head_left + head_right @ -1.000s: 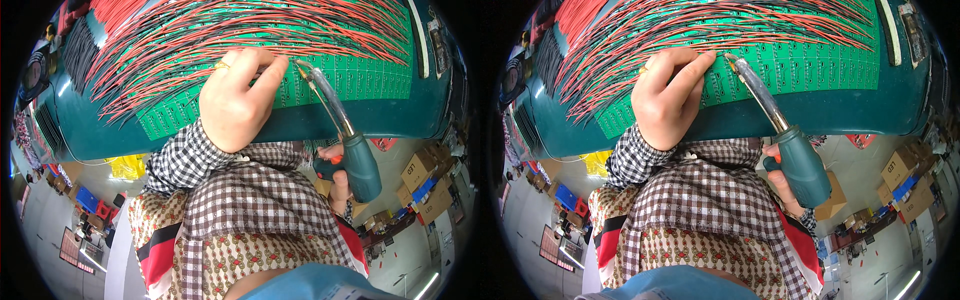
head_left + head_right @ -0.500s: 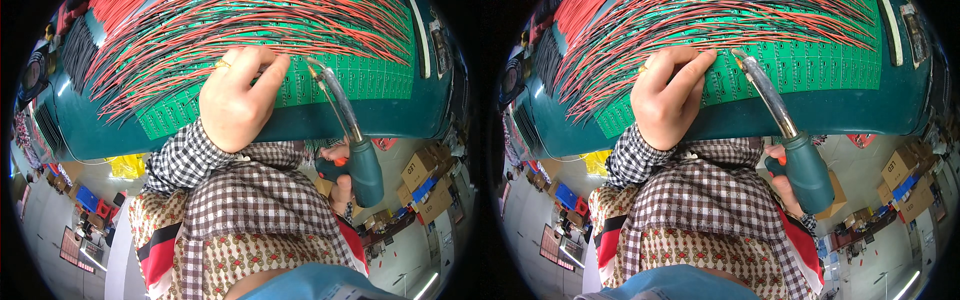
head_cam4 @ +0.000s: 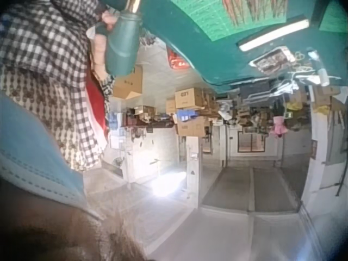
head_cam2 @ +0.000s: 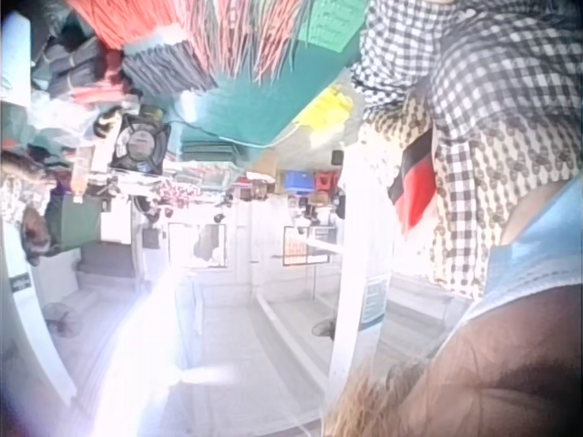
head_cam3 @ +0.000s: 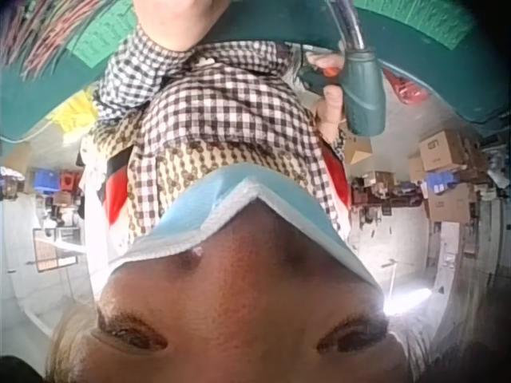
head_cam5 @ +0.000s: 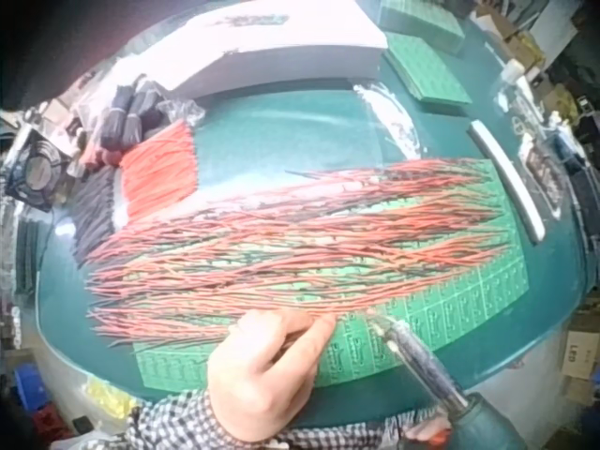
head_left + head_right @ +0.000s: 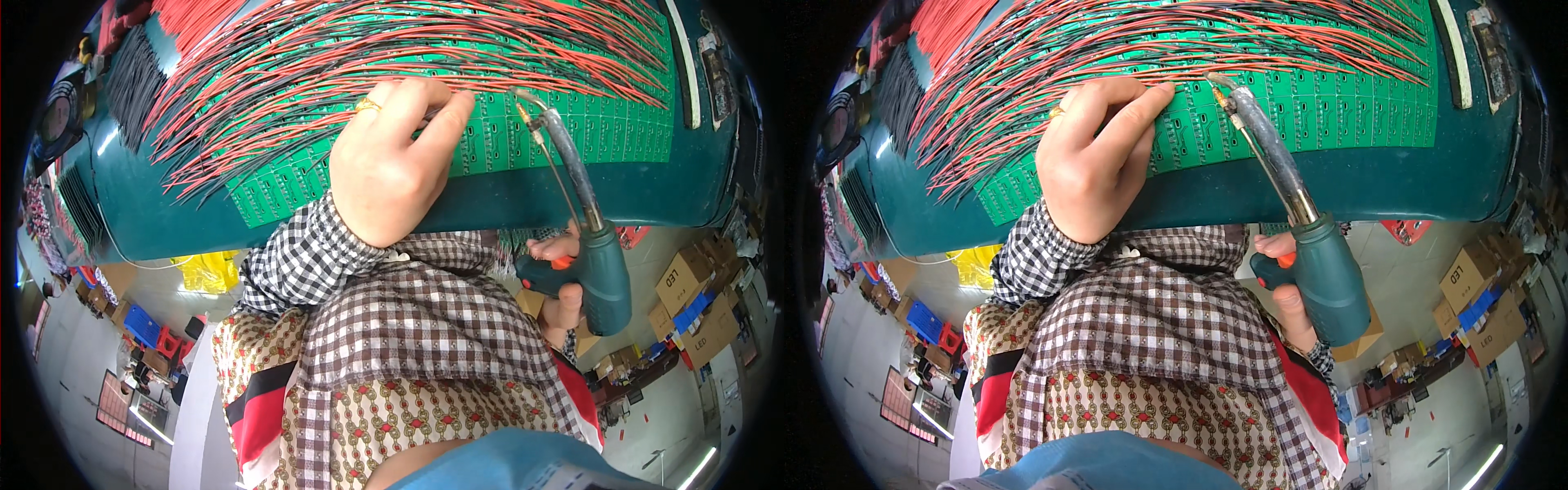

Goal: The person positions wires onto a circuit board with their hand and solders the connections in place using a handheld soldering gun.

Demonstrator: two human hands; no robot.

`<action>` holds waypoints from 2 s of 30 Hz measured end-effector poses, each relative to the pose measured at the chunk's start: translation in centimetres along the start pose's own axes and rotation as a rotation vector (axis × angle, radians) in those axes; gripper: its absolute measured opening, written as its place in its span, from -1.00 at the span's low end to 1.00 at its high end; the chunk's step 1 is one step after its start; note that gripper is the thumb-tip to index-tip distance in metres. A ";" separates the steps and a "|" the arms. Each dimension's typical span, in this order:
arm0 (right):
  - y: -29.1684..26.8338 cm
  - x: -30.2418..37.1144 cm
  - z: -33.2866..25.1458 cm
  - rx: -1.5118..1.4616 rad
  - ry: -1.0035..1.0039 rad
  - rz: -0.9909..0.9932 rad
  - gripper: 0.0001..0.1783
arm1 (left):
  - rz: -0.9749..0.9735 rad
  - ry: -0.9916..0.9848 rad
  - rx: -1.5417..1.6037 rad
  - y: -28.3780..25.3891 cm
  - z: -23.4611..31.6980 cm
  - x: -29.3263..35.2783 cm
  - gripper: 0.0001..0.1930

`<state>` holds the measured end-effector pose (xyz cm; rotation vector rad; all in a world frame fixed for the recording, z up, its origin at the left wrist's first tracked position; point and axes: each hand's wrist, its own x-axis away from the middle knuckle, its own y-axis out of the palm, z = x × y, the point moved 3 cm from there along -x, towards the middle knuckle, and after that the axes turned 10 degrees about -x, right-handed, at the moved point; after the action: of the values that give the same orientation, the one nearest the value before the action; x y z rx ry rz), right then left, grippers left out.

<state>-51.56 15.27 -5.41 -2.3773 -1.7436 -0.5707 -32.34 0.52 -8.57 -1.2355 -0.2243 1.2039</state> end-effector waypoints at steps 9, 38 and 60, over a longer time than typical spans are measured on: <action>-0.5 -0.9 -0.4 0.055 -0.167 0.074 0.03 | -0.018 -0.037 -0.033 -1.4 -0.9 0.6 -0.66; -3.2 -4.0 -5.4 -0.125 -0.623 0.284 -0.79 | -0.213 -0.218 -0.292 -12.8 -22.4 0.3 -0.91; -6.2 -5.0 0.0 -0.244 -0.514 0.118 -0.20 | -0.326 0.467 -0.736 -11.7 -10.6 -7.5 -0.69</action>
<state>-58.72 12.79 -8.04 -2.9803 -1.7730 -0.1656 -21.30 -10.00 0.07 -1.9866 -0.5244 0.5197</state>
